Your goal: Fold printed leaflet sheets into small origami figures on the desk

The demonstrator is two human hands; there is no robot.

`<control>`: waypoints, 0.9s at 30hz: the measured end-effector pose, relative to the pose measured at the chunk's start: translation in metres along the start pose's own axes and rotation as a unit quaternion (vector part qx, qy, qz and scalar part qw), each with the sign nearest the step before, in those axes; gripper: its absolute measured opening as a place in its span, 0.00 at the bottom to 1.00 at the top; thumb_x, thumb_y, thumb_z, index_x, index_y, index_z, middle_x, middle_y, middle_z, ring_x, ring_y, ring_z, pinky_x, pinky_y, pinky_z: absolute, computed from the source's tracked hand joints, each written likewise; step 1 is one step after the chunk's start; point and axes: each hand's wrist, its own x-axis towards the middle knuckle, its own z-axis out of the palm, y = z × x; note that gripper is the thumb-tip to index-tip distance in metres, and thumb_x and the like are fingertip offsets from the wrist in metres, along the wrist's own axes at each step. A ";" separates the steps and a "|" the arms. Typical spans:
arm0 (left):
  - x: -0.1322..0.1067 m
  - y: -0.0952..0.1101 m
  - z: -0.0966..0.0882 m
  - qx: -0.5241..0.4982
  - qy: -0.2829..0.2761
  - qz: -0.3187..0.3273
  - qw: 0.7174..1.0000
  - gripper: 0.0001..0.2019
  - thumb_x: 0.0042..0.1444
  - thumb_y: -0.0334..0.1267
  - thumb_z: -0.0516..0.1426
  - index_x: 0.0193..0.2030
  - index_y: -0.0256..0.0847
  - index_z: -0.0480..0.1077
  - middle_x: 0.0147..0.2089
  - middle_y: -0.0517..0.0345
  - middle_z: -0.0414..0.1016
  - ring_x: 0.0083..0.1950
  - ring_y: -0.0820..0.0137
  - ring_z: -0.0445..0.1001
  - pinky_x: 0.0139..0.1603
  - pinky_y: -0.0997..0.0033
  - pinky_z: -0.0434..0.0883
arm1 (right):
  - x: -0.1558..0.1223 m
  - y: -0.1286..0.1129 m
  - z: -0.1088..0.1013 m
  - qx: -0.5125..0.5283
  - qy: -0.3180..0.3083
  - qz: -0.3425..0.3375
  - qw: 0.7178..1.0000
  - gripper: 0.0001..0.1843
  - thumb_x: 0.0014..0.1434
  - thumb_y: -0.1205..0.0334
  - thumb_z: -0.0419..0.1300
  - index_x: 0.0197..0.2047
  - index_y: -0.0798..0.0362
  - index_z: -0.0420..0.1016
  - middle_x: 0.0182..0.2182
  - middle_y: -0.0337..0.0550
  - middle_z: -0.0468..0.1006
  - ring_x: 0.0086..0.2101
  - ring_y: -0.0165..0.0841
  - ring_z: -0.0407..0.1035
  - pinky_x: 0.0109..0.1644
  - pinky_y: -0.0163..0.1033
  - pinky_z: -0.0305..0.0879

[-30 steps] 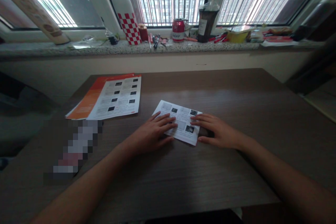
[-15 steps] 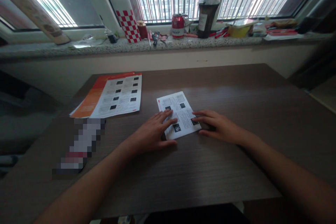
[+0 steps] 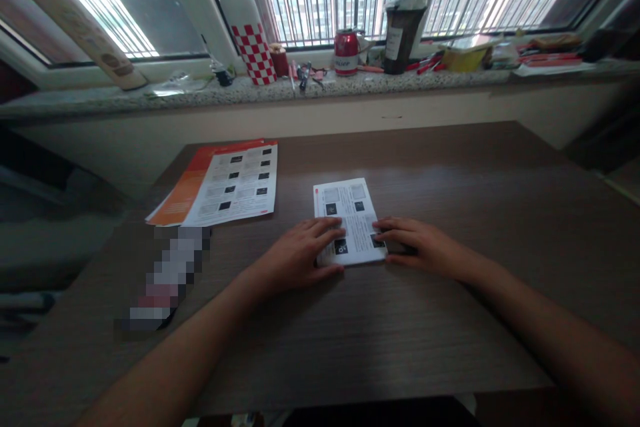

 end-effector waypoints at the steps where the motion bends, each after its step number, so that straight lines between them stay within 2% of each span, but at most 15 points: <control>1: 0.000 0.000 -0.001 -0.001 0.002 0.003 1.000 0.33 0.64 0.52 0.66 0.72 0.46 0.65 0.77 0.45 0.60 0.75 0.48 0.63 0.73 0.45 0.64 | 0.000 -0.001 0.000 0.002 0.001 -0.005 1.000 0.16 0.68 0.57 0.66 0.58 0.46 0.81 0.65 0.50 0.76 0.64 0.46 0.70 0.68 0.59 0.68; 6: -0.001 0.002 -0.004 -0.009 0.006 0.017 1.000 0.35 0.60 0.53 0.69 0.72 0.50 0.65 0.77 0.46 0.60 0.74 0.46 0.63 0.72 0.42 0.66 | 0.000 -0.005 -0.002 0.027 0.023 -0.010 0.999 0.11 0.72 0.58 0.61 0.54 0.43 0.83 0.60 0.45 0.81 0.60 0.42 0.75 0.65 0.56 0.72; 10: -0.002 -0.003 -0.001 -0.016 0.000 0.029 0.999 0.29 0.64 0.45 0.66 0.70 0.51 0.67 0.78 0.47 0.59 0.75 0.47 0.62 0.72 0.41 0.66 | 0.002 -0.007 -0.002 0.051 0.041 0.015 0.998 0.13 0.74 0.59 0.58 0.55 0.45 0.83 0.54 0.44 0.85 0.54 0.39 0.79 0.60 0.49 0.75; 13: -0.002 -0.008 0.003 -0.028 0.016 0.040 0.999 0.24 0.67 0.37 0.63 0.69 0.51 0.69 0.76 0.47 0.62 0.73 0.50 0.66 0.70 0.42 0.69 | 0.003 -0.009 -0.003 0.058 0.058 0.026 0.996 0.13 0.75 0.59 0.56 0.54 0.46 0.82 0.51 0.44 0.86 0.51 0.38 0.80 0.58 0.46 0.76; 15: -0.001 -0.011 0.004 -0.040 0.028 0.050 0.998 0.20 0.70 0.34 0.58 0.66 0.50 0.71 0.73 0.48 0.67 0.70 0.54 0.71 0.68 0.45 0.71 | 0.003 -0.010 -0.005 0.062 0.067 0.024 0.996 0.13 0.75 0.58 0.56 0.53 0.46 0.82 0.49 0.44 0.86 0.50 0.37 0.80 0.56 0.45 0.76; 17: 0.000 -0.012 0.003 -0.059 0.037 0.056 0.996 0.17 0.72 0.33 0.54 0.64 0.48 0.72 0.69 0.49 0.73 0.67 0.57 0.74 0.66 0.49 0.74 | 0.002 -0.010 -0.006 0.060 0.064 0.016 0.996 0.12 0.72 0.55 0.61 0.55 0.46 0.80 0.52 0.45 0.84 0.52 0.39 0.79 0.57 0.47 0.75; 20: 0.000 -0.012 0.000 -0.084 0.049 0.051 0.994 0.18 0.72 0.32 0.53 0.65 0.46 0.72 0.64 0.50 0.78 0.62 0.59 0.79 0.61 0.53 0.77 | 0.001 -0.006 -0.006 0.036 0.051 0.019 0.998 0.22 0.65 0.52 0.69 0.60 0.46 0.77 0.58 0.48 0.80 0.58 0.43 0.75 0.62 0.52 0.73; 21: -0.001 -0.011 -0.001 -0.088 0.055 0.044 0.994 0.18 0.72 0.32 0.53 0.66 0.46 0.71 0.62 0.51 0.79 0.60 0.60 0.80 0.59 0.54 0.78 | 0.002 -0.004 -0.005 0.027 0.052 0.026 0.998 0.22 0.65 0.52 0.69 0.60 0.45 0.77 0.58 0.49 0.80 0.58 0.44 0.74 0.63 0.54 0.72; 27: -0.003 -0.010 0.002 -0.129 0.074 0.008 0.989 0.14 0.75 0.37 0.52 0.62 0.43 0.73 0.51 0.50 0.84 0.48 0.62 0.84 0.47 0.62 0.79 | 0.008 0.001 -0.002 -0.006 0.065 0.047 0.997 0.10 0.69 0.60 0.63 0.53 0.46 0.80 0.51 0.48 0.82 0.52 0.43 0.77 0.57 0.54 0.75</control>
